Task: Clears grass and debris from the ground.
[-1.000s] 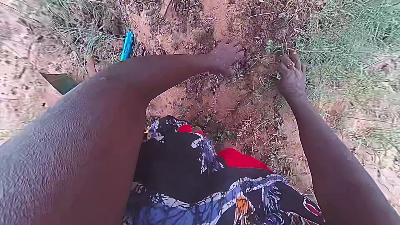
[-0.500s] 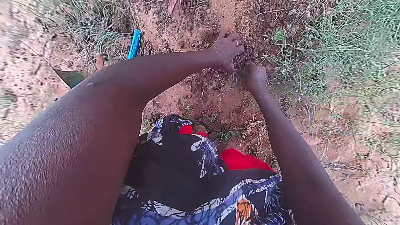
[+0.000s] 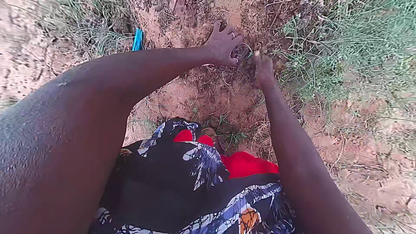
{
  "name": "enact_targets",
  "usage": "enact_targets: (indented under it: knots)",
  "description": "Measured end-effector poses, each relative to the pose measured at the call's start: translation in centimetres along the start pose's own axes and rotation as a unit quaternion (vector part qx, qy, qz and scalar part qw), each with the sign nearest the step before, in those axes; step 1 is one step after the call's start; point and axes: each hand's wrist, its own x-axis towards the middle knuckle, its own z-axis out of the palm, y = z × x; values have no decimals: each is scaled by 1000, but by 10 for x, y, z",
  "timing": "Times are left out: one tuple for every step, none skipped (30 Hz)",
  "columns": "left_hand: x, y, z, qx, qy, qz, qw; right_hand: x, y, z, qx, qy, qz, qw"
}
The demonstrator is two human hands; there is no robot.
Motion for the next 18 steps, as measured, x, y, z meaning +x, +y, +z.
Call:
enact_targets:
  knots:
    - [0, 2, 0, 2, -6, -4, 1000, 0, -5, -1, -21, -1, 23, 1000]
    - [1, 4, -1, 4, -11, -8, 1000, -2, -6, 1, -55, 15, 38, 998]
    - [2, 5, -1, 8, -14, -11, 1000, -7, -7, 6, -94, 41, 51, 993]
    - [2, 6, -1, 9, -19, -14, 1000, -16, -10, 10, -133, 62, 69, 987]
    - [2, 6, -1, 9, -22, -15, 1000, -30, -13, 16, -164, 73, 83, 980]
    - [2, 7, 0, 11, -23, -16, 1000, -46, -11, 22, -191, 78, 91, 974]
    - [2, 9, 0, 13, -27, -18, 999, -62, -7, 25, -204, 80, 93, 971]
    - [2, 11, -1, 17, -30, -20, 999, -74, 0, 28, -206, 85, 86, 971]
    - [3, 12, -2, 19, -32, -21, 999, -86, 6, 29, -208, 87, 78, 971]
    - [3, 12, -2, 19, -31, -21, 999, -100, 9, 32, -205, 84, 61, 973]
    - [2, 11, -1, 20, -30, -19, 999, -118, 12, 37, -205, 77, 33, 975]
    - [1, 12, 2, 18, -31, -18, 999, -140, 15, 43, -197, 57, 6, 979]
    - [2, 12, 3, 19, -31, -18, 999, -163, 17, 51, -194, 15, -14, 981]
    - [2, 12, 2, 22, -32, -17, 999, -184, 19, 59, -188, -39, -14, 981]
    - [2, 13, 2, 25, -32, -18, 999, -202, 23, 67, -188, -105, -2, 977]
    - [1, 14, 2, 25, -32, -18, 999, -216, 26, 72, -185, -187, 29, 964]
    - [1, 15, 1, 26, -33, -18, 999, -227, 30, 75, -171, -240, 40, 955]
    - [2, 14, 0, 27, -33, -18, 999, -234, 35, 76, -145, -258, 34, 955]
